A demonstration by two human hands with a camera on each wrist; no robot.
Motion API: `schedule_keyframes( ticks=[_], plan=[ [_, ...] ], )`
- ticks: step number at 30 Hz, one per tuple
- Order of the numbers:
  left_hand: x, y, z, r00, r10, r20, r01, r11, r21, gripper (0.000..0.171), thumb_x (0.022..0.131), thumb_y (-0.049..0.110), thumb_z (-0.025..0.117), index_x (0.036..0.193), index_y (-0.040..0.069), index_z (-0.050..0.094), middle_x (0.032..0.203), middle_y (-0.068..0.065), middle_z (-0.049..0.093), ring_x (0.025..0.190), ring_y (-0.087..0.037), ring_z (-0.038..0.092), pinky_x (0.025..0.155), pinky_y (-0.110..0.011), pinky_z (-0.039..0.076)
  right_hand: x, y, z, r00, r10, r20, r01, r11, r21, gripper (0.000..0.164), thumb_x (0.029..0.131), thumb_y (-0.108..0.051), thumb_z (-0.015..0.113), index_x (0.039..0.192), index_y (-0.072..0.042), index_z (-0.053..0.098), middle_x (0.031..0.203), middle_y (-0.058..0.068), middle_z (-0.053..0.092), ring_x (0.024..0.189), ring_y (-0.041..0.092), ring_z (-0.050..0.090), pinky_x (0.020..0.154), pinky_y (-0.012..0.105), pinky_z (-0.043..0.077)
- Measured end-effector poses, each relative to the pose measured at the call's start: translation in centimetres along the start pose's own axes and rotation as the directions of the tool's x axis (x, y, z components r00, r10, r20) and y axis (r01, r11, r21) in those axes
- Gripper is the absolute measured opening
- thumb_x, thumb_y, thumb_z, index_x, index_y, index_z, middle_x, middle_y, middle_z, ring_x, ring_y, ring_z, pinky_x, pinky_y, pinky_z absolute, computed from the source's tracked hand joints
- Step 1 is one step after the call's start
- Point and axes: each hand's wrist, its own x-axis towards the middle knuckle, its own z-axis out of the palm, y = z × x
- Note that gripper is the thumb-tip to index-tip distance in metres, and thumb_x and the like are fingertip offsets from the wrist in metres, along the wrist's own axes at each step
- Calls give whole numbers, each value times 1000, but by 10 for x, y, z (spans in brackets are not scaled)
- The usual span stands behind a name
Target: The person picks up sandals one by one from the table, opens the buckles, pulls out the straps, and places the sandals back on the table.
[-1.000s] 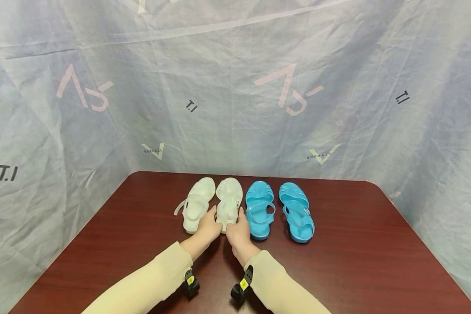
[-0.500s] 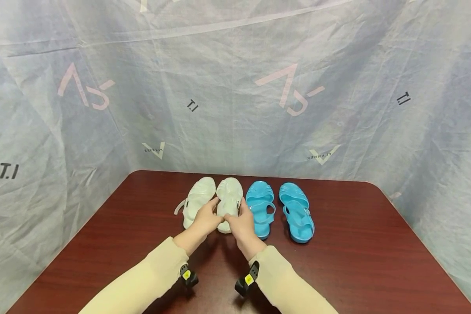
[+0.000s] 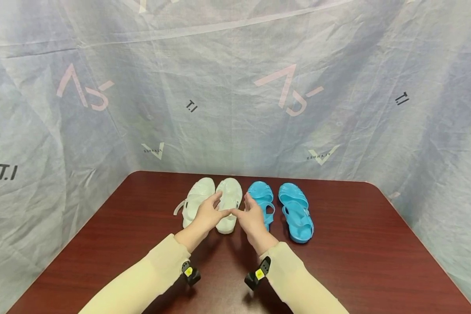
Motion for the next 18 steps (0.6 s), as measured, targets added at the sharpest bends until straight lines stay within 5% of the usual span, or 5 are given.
schedule_keyframes(
  ticks=[18],
  plan=[
    [0,17,18,998,26,57,-23,998,-66,70,87,11,71,148,5,37,152,-16,38,134,-36,44,104,-41,45,-1,-2,-29,999,21,-49,-22,999,-25,72,95,-11,60,155,-6,20,160,14,21,149,32,17,116,47,30]
  ],
)
